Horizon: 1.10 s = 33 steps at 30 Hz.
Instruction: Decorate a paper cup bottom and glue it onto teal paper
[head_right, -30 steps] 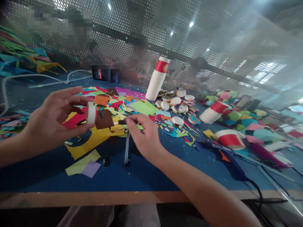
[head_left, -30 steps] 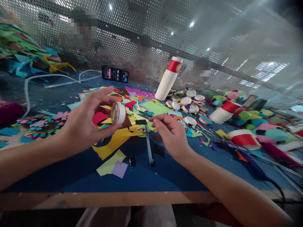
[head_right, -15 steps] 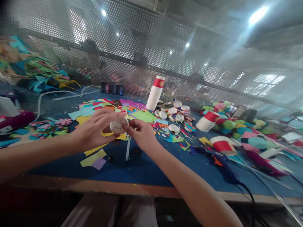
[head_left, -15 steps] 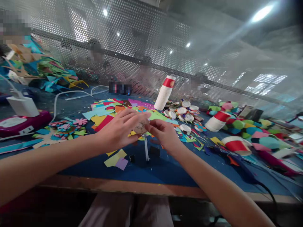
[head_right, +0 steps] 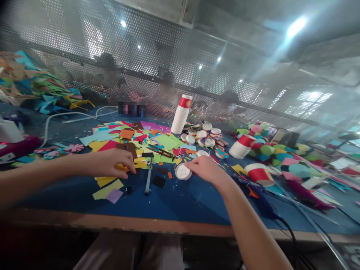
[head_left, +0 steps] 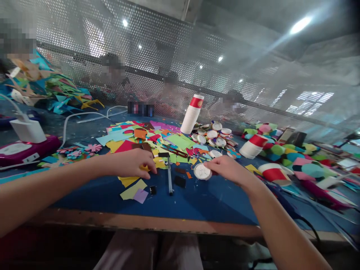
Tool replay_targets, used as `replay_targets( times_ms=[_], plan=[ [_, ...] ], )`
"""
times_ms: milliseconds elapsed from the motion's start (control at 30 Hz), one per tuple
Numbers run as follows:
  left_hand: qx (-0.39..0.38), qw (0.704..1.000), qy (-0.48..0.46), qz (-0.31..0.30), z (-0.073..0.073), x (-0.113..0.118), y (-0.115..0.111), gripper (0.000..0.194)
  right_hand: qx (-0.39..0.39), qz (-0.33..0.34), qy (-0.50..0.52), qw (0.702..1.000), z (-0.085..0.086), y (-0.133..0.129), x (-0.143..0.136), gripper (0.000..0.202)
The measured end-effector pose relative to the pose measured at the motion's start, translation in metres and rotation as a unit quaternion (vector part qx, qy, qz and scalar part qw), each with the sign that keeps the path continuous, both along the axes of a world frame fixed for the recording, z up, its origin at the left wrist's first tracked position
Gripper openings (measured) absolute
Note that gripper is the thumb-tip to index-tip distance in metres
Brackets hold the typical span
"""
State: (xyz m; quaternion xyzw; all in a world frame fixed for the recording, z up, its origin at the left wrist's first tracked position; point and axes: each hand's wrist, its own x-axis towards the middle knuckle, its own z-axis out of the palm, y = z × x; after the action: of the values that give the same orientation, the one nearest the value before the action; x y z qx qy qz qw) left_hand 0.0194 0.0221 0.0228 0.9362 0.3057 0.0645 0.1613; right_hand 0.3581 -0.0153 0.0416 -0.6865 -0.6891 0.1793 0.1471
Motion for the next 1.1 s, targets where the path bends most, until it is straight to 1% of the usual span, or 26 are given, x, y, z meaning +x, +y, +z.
replay_targets(
  times_ms=[67, 133, 167, 200, 233, 267, 333, 367, 433, 567, 767, 867, 1000, 1100],
  plan=[
    [-0.006, 1.0, 0.004, 0.008, -0.006, 0.005, 0.0, 0.024, 0.03, -0.023, -0.05, 0.998, -0.006, 0.0, 0.001, 0.037],
    [-0.01, 1.0, 0.002, 0.014, -0.01, 0.01, 0.0, 0.025, 0.091, -0.041, -0.085, 0.991, -0.009, -0.003, -0.006, 0.027],
    [-0.012, 1.0, -0.001, 0.016, -0.011, 0.012, 0.0, 0.025, 0.121, -0.037, -0.094, 0.988, -0.009, -0.007, -0.012, 0.024],
    [-0.013, 1.0, -0.004, 0.018, -0.011, 0.013, 0.001, 0.025, 0.141, -0.019, -0.098, 0.985, -0.009, -0.011, -0.019, 0.024],
    [-0.013, 1.0, -0.008, 0.019, -0.012, 0.013, 0.002, 0.024, 0.147, 0.016, -0.097, 0.984, -0.008, -0.016, -0.027, 0.024],
    [-0.015, 1.0, -0.012, 0.02, -0.012, 0.014, 0.003, 0.022, 0.137, 0.068, -0.092, 0.984, -0.008, -0.021, -0.036, 0.022],
    [-0.023, 0.999, -0.021, 0.021, -0.013, 0.013, 0.005, 0.018, 0.098, 0.177, -0.081, 0.976, -0.011, -0.028, -0.051, 0.017],
    [-0.028, 0.999, -0.024, 0.021, -0.014, 0.013, 0.006, 0.016, 0.087, 0.212, -0.078, 0.97, -0.013, -0.031, -0.058, 0.019],
    [-0.042, 0.999, -0.029, 0.018, -0.016, 0.013, 0.009, 0.015, 0.082, 0.242, -0.078, 0.964, -0.018, -0.034, -0.067, 0.026],
    [-0.049, 0.998, -0.041, 0.012, -0.021, 0.013, 0.015, 0.017, 0.102, 0.241, -0.072, 0.962, -0.028, -0.034, -0.071, 0.027],
    [-0.033, 0.997, -0.069, 0.02, -0.029, 0.011, 0.017, 0.024, 0.138, 0.226, -0.055, 0.963, -0.036, -0.034, -0.07, 0.017],
    [-0.026, 0.996, -0.079, 0.024, -0.033, 0.011, 0.017, 0.028, 0.152, 0.218, -0.042, 0.963, -0.039, -0.035, -0.072, 0.016],
    [-0.003, 0.995, -0.093, 0.027, -0.038, 0.012, 0.013, 0.033, 0.172, 0.212, -0.026, 0.962, -0.041, -0.039, -0.073, 0.017],
    [0.02, 0.994, -0.102, 0.026, -0.039, 0.015, 0.011, 0.036, 0.198, 0.198, -0.013, 0.96, -0.038, -0.048, -0.067, 0.016]
  ],
)
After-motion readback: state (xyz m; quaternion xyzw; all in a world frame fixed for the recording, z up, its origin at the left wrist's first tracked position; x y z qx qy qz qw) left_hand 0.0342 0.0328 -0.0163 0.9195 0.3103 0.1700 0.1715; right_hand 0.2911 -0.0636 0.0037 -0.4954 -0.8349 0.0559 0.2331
